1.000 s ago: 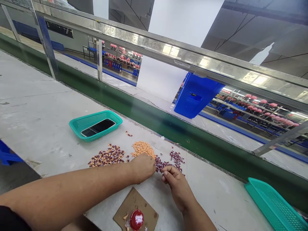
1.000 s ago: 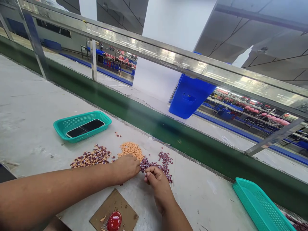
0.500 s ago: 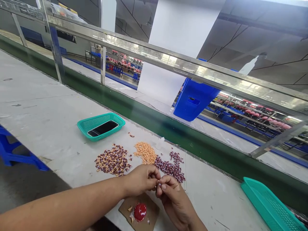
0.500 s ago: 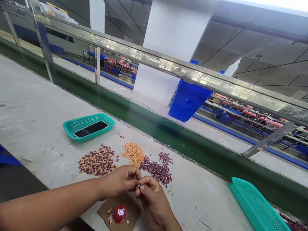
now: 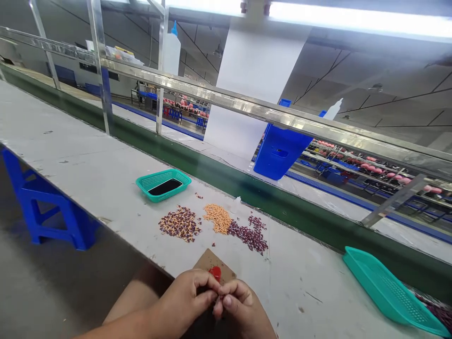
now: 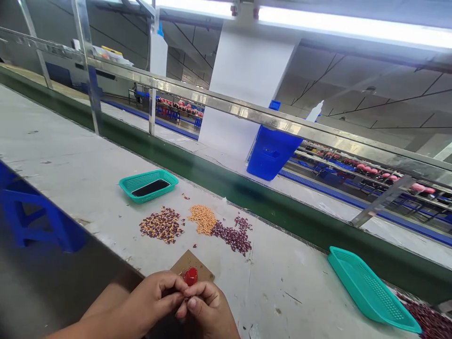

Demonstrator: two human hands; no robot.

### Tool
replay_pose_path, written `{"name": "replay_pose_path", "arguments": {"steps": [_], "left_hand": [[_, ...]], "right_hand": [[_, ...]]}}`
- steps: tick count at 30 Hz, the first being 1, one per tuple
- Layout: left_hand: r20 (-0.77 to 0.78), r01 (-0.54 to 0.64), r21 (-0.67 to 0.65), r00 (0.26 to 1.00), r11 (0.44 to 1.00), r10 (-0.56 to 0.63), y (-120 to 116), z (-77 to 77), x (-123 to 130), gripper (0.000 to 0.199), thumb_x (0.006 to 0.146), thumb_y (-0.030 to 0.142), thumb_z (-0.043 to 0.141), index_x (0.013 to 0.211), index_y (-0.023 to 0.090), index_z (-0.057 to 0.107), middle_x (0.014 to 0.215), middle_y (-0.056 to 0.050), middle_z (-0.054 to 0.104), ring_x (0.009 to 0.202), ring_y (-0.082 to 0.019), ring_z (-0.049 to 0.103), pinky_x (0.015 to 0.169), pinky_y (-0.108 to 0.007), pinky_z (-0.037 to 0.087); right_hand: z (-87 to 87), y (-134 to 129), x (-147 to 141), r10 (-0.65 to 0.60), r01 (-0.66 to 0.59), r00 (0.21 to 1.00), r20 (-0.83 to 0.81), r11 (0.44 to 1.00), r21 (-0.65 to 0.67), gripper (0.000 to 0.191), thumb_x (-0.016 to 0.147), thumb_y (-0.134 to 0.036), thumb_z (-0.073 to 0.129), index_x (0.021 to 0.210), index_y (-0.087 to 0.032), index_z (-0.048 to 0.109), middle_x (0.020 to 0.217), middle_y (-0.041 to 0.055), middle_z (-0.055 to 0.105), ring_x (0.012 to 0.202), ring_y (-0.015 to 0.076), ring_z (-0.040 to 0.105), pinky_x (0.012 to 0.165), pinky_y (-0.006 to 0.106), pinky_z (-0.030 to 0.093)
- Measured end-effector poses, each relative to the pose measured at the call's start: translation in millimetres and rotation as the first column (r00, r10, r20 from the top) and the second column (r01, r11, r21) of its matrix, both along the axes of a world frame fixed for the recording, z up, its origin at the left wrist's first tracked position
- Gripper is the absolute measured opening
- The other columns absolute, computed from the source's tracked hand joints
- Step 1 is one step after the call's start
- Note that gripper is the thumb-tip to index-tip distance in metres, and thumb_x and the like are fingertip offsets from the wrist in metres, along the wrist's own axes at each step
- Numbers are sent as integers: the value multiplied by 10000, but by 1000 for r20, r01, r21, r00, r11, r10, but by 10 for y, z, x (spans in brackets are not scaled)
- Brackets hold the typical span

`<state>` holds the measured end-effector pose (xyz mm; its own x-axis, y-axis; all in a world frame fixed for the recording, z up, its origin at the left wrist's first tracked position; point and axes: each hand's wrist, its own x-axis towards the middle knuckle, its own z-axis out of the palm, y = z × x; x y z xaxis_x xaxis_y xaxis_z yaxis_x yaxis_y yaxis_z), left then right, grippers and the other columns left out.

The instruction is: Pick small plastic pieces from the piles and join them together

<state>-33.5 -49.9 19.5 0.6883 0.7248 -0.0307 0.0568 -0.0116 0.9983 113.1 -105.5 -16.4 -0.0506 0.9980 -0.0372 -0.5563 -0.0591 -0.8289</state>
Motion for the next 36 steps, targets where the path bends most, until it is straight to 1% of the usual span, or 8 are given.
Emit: {"name": "replay_pose_path", "arguments": {"steps": [9, 13, 14, 16, 19, 24, 27, 36], "left_hand": [[-64, 18, -30, 998, 999, -20, -114, -122, -114, 141, 684, 302, 630, 719, 165, 617, 636, 26, 613, 664, -148, 524, 637, -246, 383], [-10, -9, -152, 1000, 988, 7, -87, -188, -105, 123, 653, 266, 623, 694, 167, 562, 638, 39, 550, 628, -122, 457, 593, -231, 339], [19, -8, -182, 1000, 983, 11, -65, -217, -102, 115, 648, 251, 611, 696, 169, 546, 632, 44, 530, 614, -116, 439, 580, -229, 329], [65, -4, -242, 998, 970, 20, -9, -283, -94, 107, 638, 227, 584, 702, 175, 515, 607, 59, 484, 574, -102, 395, 544, -224, 303], [97, 1, -305, 995, 952, 30, 82, -366, -81, 110, 642, 219, 558, 715, 180, 486, 584, 73, 453, 532, -87, 364, 518, -219, 279], [96, 5, -332, 995, 943, 29, 163, -400, -78, 108, 659, 212, 574, 728, 176, 498, 598, 67, 476, 563, -95, 408, 547, -222, 306], [111, -6, -345, 993, 939, 47, 177, -380, -83, 118, 665, 233, 584, 727, 180, 498, 588, 70, 469, 556, -97, 400, 547, -225, 303], [163, 19, -320, 986, 947, 36, 200, -260, -91, 310, 685, 430, 637, 742, 159, 499, 640, 45, 462, 592, -109, 393, 578, -253, 308]], "right_hand": [[-130, -114, 13, 196, -190, 977, 82, 979, -73, 353, 612, -433, 805, 698, -177, 578, 550, 14, 702, 469, 120, 606, 495, 220, 415], [-70, -41, 170, 111, -110, 918, 382, 994, -24, 344, 675, -506, 720, 709, -191, 585, 585, 19, 681, 566, 164, 615, 574, 275, 444], [-30, -6, 219, 34, -53, 839, 543, 998, 19, 302, 717, -481, 687, 717, -192, 600, 632, 31, 682, 609, 176, 613, 601, 290, 446], [66, 75, 296, -179, 45, 526, 831, 982, 183, 161, 785, -346, 634, 726, -196, 635, 729, 51, 674, 715, 203, 600, 673, 321, 442], [175, 198, 323, -343, -39, 103, 934, 937, 348, 111, 778, -133, 593, 766, -218, 664, 854, 59, 666, 858, 236, 572, 776, 367, 420], [170, 332, 237, -423, -119, -170, 890, 905, 407, 198, 705, -26, 636, 726, -222, 649, 847, 39, 662, 828, 242, 553, 761, 389, 408], [147, 350, 240, -425, -171, -188, 885, 902, 396, 179, 716, -44, 641, 716, -223, 635, 818, 27, 657, 806, 230, 558, 751, 378, 416], [205, 274, 266, -448, -305, 45, 893, 845, 439, 48, 822, -196, 591, 782, -223, 595, 827, 29, 632, 804, 178, 591, 701, 289, 485]]}}
